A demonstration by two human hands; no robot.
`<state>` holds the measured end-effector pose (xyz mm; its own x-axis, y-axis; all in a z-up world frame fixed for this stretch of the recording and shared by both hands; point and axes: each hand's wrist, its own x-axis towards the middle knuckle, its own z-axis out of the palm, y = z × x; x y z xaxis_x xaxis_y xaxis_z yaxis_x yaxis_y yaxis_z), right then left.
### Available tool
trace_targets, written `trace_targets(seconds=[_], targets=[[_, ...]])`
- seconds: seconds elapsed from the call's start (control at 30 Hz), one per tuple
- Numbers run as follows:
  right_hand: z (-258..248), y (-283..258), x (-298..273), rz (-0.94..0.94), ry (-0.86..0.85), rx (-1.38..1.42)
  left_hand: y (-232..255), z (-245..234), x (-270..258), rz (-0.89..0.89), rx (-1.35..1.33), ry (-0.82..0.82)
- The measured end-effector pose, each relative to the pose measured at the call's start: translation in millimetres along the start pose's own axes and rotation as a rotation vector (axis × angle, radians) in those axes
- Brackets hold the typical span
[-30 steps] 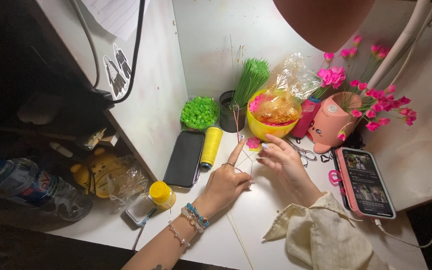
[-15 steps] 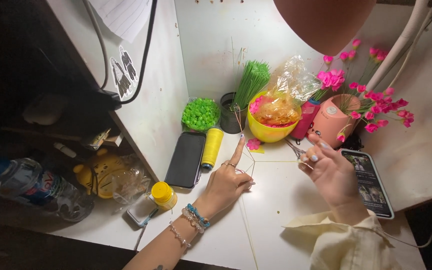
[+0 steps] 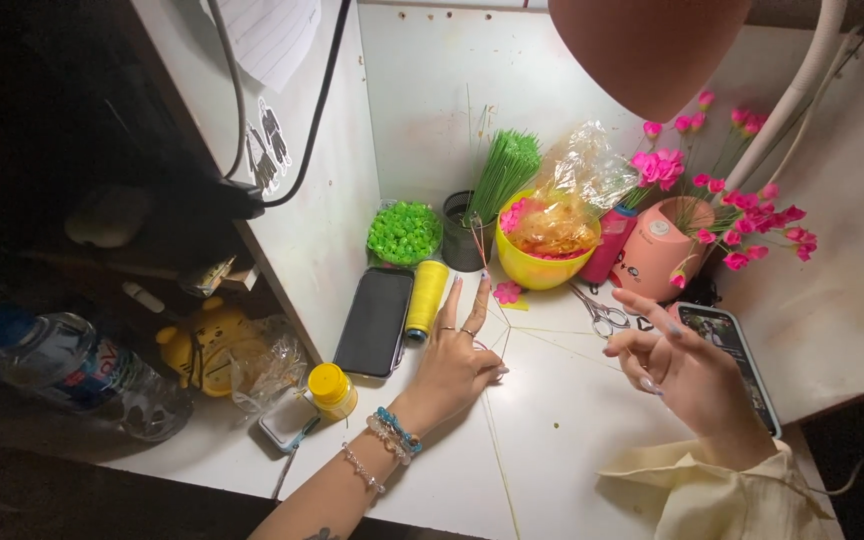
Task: Tying a thin pink string into a knot or around an object on a desk.
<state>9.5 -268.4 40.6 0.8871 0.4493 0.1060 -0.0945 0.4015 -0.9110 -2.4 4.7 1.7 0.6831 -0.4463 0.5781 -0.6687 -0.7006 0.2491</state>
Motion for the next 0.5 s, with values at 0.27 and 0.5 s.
trace_targets(seconds=[0.27,0.5], targets=[[29,-23,-17,-0.294,-0.041,0.28,0,2,1,-0.024,-0.048,-0.003],[-36,5,-92,-0.906,0.513,-0.757,2,-3,1,-0.022,-0.075,-0.008]])
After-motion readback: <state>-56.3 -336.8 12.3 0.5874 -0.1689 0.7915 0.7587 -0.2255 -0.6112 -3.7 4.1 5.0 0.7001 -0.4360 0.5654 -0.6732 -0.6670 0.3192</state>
